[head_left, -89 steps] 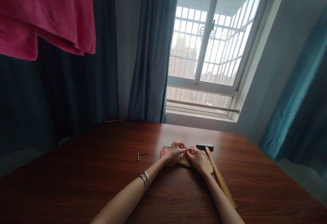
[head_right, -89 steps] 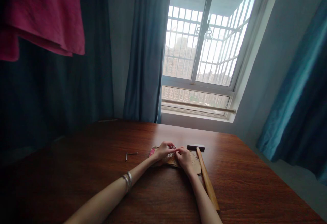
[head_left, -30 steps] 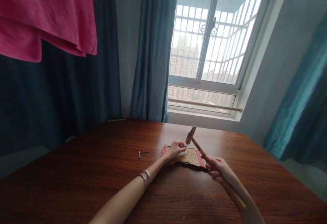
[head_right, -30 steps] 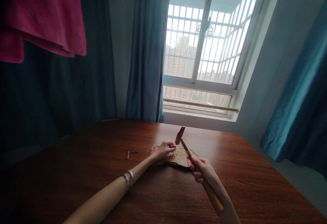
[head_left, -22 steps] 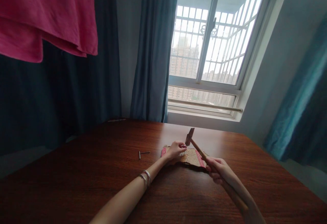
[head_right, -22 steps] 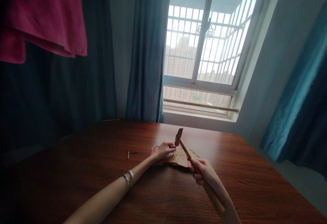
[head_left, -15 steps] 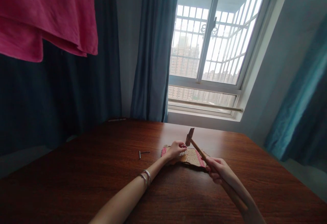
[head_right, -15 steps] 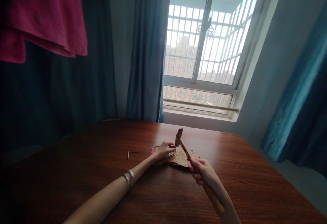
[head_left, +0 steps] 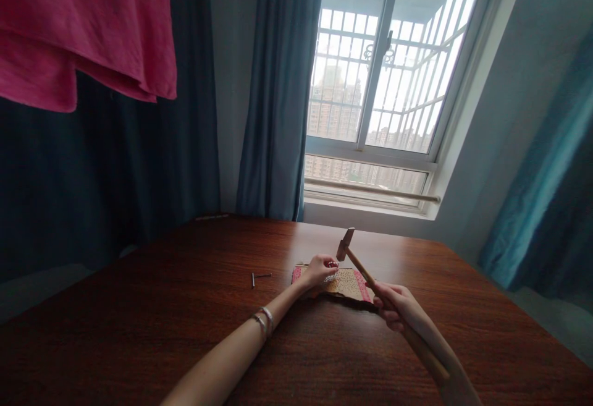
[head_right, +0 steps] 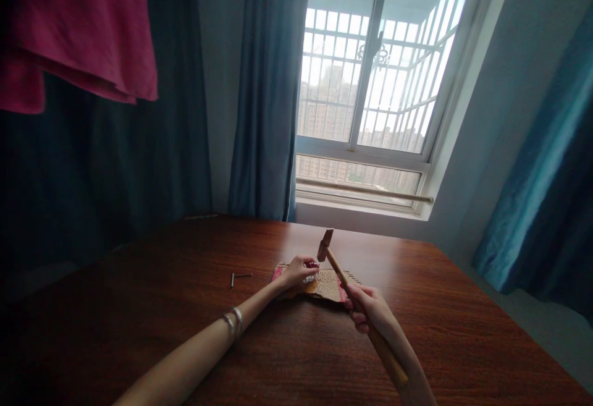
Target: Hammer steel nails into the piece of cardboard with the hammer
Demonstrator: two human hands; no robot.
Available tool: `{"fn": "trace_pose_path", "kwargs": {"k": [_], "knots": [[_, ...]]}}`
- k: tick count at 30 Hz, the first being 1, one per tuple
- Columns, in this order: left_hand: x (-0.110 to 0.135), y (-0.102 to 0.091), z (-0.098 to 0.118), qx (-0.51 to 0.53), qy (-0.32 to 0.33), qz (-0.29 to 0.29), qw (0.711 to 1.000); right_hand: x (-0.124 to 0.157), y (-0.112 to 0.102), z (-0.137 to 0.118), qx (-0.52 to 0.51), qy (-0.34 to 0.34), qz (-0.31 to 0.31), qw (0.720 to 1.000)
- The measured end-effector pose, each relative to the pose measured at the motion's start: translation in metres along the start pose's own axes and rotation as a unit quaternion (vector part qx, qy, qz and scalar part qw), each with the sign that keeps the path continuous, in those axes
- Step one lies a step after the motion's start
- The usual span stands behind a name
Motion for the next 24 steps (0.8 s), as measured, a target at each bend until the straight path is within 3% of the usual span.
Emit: {"fn": "trace_pose_path", "kwargs": {"k": [9, 17, 24], "knots": [[-0.0011, -0.0002, -0.0011, -0.001, 0.003, -0.003, 1.000, 0.0006, -0.0007, -0.0022, 0.005, 0.004, 0.015, 1.000], [-0.0006, -0.0004, -0.0012, 0.011, 0.027, -0.005, 1.000, -0.0002, 0.0031, -0.0009, 0.011, -0.003, -0.016, 1.000], [-0.0004, -0.0005, -0.0015, -0.001, 0.006, -0.005, 1.000, 0.0005, 0.0009, -0.0014, 0.008, -0.007, 0.002, 1.000]]}}
Point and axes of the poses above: each hand's wrist, its own x-axis away from the middle knuckle, its own y-axis out of the palm, z = x × y, the point moved 2 cm from there along -x, towards the middle knuckle, and after that the axes turned 15 degrees about -z, right-handed, at the moved point
